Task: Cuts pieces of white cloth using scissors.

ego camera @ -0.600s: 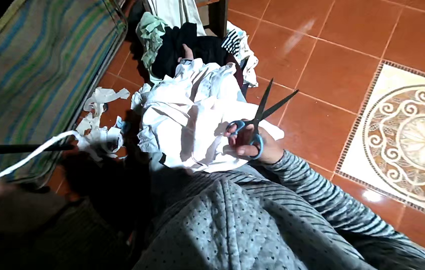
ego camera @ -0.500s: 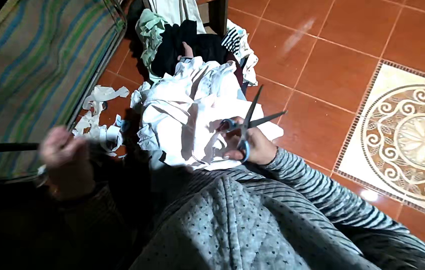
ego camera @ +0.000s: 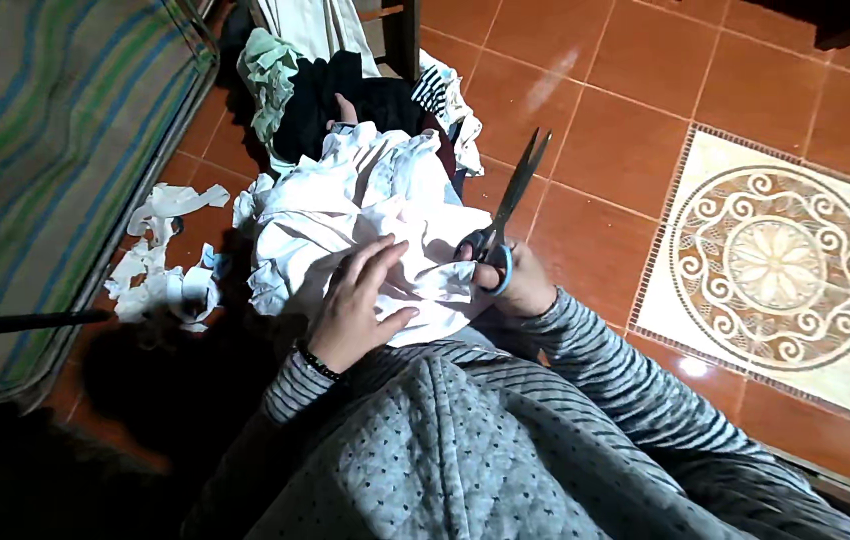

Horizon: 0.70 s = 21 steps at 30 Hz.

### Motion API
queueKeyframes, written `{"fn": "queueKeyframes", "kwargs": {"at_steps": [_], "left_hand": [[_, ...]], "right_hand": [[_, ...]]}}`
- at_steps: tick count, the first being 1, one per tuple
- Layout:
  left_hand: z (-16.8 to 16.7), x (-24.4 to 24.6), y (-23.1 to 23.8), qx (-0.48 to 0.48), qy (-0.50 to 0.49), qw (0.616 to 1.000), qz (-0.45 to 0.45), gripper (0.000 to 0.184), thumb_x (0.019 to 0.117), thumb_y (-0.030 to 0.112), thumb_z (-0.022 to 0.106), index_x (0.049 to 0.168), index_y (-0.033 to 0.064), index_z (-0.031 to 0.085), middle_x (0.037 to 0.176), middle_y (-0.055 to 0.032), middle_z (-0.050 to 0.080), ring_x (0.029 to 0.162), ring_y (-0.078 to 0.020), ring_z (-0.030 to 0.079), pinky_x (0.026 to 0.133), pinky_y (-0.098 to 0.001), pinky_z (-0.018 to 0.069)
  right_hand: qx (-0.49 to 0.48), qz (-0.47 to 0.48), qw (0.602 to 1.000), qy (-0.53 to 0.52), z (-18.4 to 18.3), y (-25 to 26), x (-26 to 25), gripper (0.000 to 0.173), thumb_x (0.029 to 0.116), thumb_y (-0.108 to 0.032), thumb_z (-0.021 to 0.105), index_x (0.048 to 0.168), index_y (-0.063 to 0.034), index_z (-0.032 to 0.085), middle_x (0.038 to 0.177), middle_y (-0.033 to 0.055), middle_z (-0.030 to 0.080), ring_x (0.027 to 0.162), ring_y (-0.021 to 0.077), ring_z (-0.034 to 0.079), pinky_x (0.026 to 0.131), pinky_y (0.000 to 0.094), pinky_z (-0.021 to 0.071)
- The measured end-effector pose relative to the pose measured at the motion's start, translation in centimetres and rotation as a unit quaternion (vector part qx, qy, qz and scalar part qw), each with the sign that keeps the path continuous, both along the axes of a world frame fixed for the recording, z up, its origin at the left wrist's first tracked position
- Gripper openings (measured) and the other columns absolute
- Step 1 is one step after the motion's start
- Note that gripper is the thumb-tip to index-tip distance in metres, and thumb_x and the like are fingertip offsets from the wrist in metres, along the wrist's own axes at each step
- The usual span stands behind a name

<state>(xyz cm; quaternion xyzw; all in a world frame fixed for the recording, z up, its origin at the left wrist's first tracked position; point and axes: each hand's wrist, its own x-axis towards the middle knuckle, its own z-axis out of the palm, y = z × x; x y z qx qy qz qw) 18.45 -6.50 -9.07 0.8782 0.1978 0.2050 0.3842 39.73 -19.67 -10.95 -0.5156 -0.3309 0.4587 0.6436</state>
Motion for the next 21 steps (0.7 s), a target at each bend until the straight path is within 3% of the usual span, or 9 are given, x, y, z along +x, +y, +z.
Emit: {"fn": "queueKeyframes", "kwargs": {"at_steps": [3,5,7,9,11,14,18,19,21], "left_hand": [[-0.1,1.8,-0.8,0.087,-0.080,0.993,0.023,0.079,0.0757,0.049,0.086,0.137,0.0068,0.058,0.142,-0.0216,0.053,0.126,-0.0304,0.057,0.103,-0.0426,0.0511],[-0.6,2.9,-1.3,0.165,-0.120,0.978,0.048,0.066,0.0801,0.052,0.081,0.126,0.0118,0.057,0.127,-0.0170,0.053,0.111,-0.0252,0.058,0.095,-0.0344,0.0512],[-1.1,3.4,-1.2,0.209,-0.111,0.971,0.031,0.044,0.0859,0.043,0.078,0.115,0.0145,0.063,0.116,-0.0140,0.056,0.104,-0.0260,0.059,0.091,-0.0368,0.0507],[-1.5,3.4,-0.8,0.165,-0.093,0.982,0.014,0.017,0.0838,0.020,0.076,0.099,0.0127,0.074,0.106,-0.0105,0.068,0.104,-0.0274,0.064,0.095,-0.0429,0.0513],[-1.3,3.2,-0.2,0.066,-0.127,0.989,0.030,0.008,0.0840,0.014,0.076,0.089,0.0080,0.074,0.096,-0.0058,0.072,0.100,-0.0175,0.067,0.091,-0.0345,0.0548],[0.1,2.7,0.3,-0.015,-0.165,0.985,0.053,0.021,0.0860,0.022,0.081,0.088,0.0027,0.072,0.096,-0.0065,0.071,0.098,-0.0121,0.067,0.090,-0.0296,0.0565],[1.9,2.9,0.9,0.000,-0.136,0.991,0.011,0.021,0.0887,0.026,0.078,0.085,0.0060,0.074,0.081,-0.0001,0.071,0.081,-0.0063,0.066,0.080,-0.0259,0.0551],[2.4,3.1,0.9,0.009,-0.132,0.991,-0.008,0.018,0.0893,0.026,0.077,0.086,0.0075,0.076,0.081,0.0010,0.072,0.083,-0.0064,0.066,0.083,-0.0273,0.0542],[3.2,3.7,0.8,0.024,-0.142,0.989,-0.035,0.014,0.0895,0.022,0.076,0.087,0.0082,0.077,0.082,0.0010,0.073,0.084,-0.0071,0.066,0.087,-0.0289,0.0529]], "right_hand": [[-0.031,-0.065,0.997,0.035,1.1,-0.1,-0.9,0.031,0.0745,-0.045,0.088,0.086,-0.0221,0.070,0.068,-0.0107,0.063,0.056,-0.0018,0.055,0.052,0.0184,0.0480],[-0.053,-0.103,0.989,0.093,2.1,0.0,-1.5,0.021,0.0788,-0.032,0.085,0.083,-0.0192,0.069,0.064,-0.0068,0.063,0.052,0.0007,0.054,0.050,0.0197,0.0473],[-0.066,-0.110,0.980,0.152,2.9,0.0,-1.9,0.012,0.0841,-0.023,0.077,0.084,-0.0163,0.067,0.066,-0.0028,0.064,0.054,0.0041,0.057,0.052,0.0226,0.0503],[-0.068,-0.104,0.977,0.171,3.4,0.0,-2.0,0.013,0.0843,-0.022,0.077,0.084,-0.0149,0.066,0.067,-0.0010,0.064,0.055,0.0059,0.059,0.054,0.0243,0.0523],[-0.044,-0.114,0.986,0.113,3.3,0.1,-1.7,0.015,0.0822,-0.023,0.081,0.083,-0.0168,0.067,0.066,-0.0043,0.063,0.055,0.0032,0.057,0.053,0.0215,0.0507],[0.010,-0.123,0.992,-0.041,2.6,0.0,-0.6,0.022,0.0791,-0.025,0.085,0.093,-0.0192,0.069,0.080,-0.0101,0.067,0.066,0.0004,0.061,0.060,0.0198,0.0532],[0.113,-0.024,0.972,-0.203,3.7,0.5,0.4,0.056,0.0809,-0.039,0.085,0.122,-0.0120,0.059,0.118,-0.0029,0.068,0.108,0.0096,0.065,0.090,0.0304,0.0570],[0.123,-0.010,0.964,-0.237,4.2,0.8,0.4,0.058,0.0810,-0.041,0.085,0.122,-0.0089,0.060,0.119,-0.0008,0.069,0.112,0.0106,0.065,0.093,0.0320,0.0559],[0.115,0.006,0.961,-0.251,5.1,1.3,0.3,0.044,0.0823,-0.036,0.084,0.109,-0.0064,0.065,0.102,-0.0030,0.071,0.099,0.0050,0.066,0.088,0.0285,0.0570]]}}
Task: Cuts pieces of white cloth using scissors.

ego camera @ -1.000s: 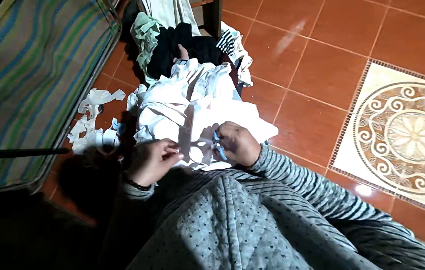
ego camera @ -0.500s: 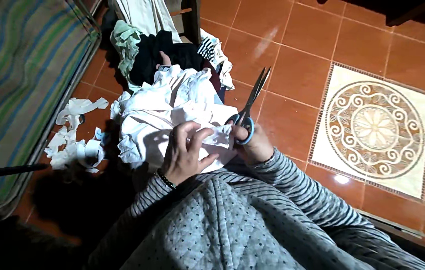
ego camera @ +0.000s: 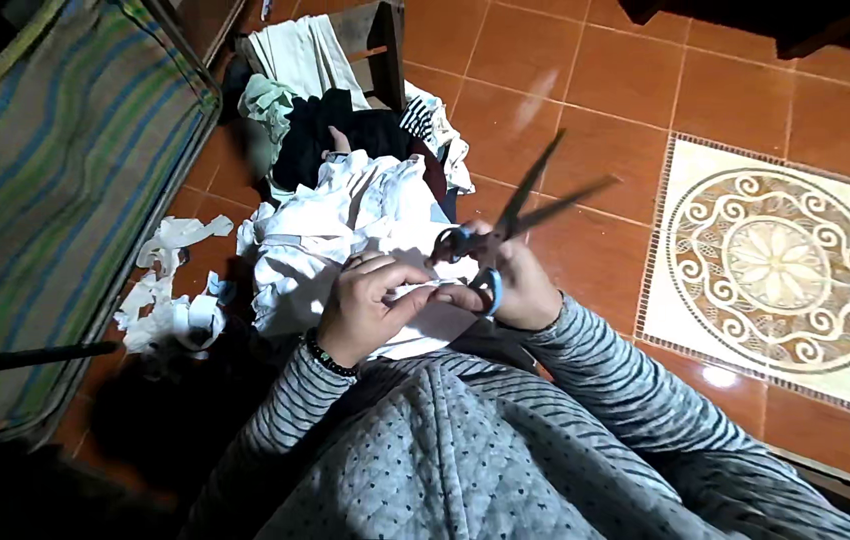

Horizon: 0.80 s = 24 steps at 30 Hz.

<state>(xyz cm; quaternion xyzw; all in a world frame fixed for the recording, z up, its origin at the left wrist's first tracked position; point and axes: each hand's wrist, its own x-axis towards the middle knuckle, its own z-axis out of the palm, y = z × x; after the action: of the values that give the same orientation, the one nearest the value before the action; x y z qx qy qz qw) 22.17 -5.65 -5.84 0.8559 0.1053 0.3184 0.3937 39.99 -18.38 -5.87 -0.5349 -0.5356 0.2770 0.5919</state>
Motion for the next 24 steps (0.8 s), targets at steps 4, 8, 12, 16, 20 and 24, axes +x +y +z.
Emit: {"fn": "queueKeyframes", "kwargs": {"at_steps": [4,8,12,16,20,24], "left_hand": [[0.6,-0.7,1.1,-0.001,-0.006,1.000,-0.010,0.018,0.0911,0.024,0.075,0.084,0.0079,0.077,0.079,0.0018,0.074,0.084,-0.0052,0.068,0.101,-0.0331,0.0503],[0.2,-4.9,4.5,-0.082,-0.002,0.997,0.009,0.019,0.0923,0.024,0.073,0.082,0.0078,0.073,0.083,0.0051,0.073,0.091,-0.0049,0.070,0.102,-0.0353,0.0536],[0.7,-9.9,8.7,-0.164,0.032,0.985,0.038,0.012,0.0956,0.023,0.065,0.090,0.0198,0.075,0.094,0.0141,0.074,0.095,0.0001,0.069,0.092,-0.0279,0.0577],[2.5,-10.7,13.2,-0.127,0.196,0.971,0.042,0.012,0.0960,0.010,0.062,0.096,0.0039,0.072,0.086,0.0052,0.071,0.078,0.0020,0.064,0.076,-0.0218,0.0564],[9.2,-5.0,18.1,0.058,0.307,0.944,0.103,0.021,0.1026,0.015,0.062,0.107,-0.0033,0.073,0.102,-0.0218,0.072,0.098,-0.0351,0.069,0.092,-0.0616,0.0514],[19.5,-0.1,20.6,0.244,0.171,0.925,0.237,0.030,0.1061,0.019,0.051,0.122,0.0027,0.070,0.123,-0.0223,0.068,0.119,-0.0381,0.064,0.106,-0.0589,0.0447]], "right_hand": [[-0.012,0.005,0.998,0.063,0.1,0.0,0.5,0.023,0.0843,-0.030,0.082,0.093,-0.0149,0.067,0.083,-0.0107,0.066,0.073,-0.0017,0.062,0.065,0.0196,0.0547],[-0.009,-0.055,0.993,0.101,-1.2,-0.4,2.7,0.027,0.0812,-0.036,0.085,0.098,-0.0218,0.069,0.088,-0.0130,0.068,0.076,-0.0008,0.063,0.068,0.0206,0.0556],[-0.024,-0.099,0.977,0.190,-2.0,-0.1,4.6,0.033,0.0732,-0.038,0.090,0.095,-0.0244,0.070,0.085,-0.0132,0.068,0.072,-0.0007,0.062,0.063,0.0199,0.0551],[-0.060,-0.159,0.968,0.182,-2.2,2.5,7.8,0.029,0.0728,-0.019,0.085,0.094,-0.0183,0.066,0.082,-0.0114,0.068,0.072,-0.0003,0.063,0.066,0.0211,0.0565],[-0.066,-0.228,0.970,0.059,3.1,8.0,15.4,0.017,0.0883,0.000,0.067,0.104,-0.0028,0.062,0.089,-0.0037,0.066,0.080,0.0022,0.064,0.078,0.0255,0.0575],[0.097,-0.282,0.954,-0.042,15.5,10.1,21.5,0.021,0.0878,-0.008,0.073,0.106,-0.0065,0.062,0.093,-0.0057,0.068,0.084,0.0028,0.066,0.082,0.0264,0.0582]]}}
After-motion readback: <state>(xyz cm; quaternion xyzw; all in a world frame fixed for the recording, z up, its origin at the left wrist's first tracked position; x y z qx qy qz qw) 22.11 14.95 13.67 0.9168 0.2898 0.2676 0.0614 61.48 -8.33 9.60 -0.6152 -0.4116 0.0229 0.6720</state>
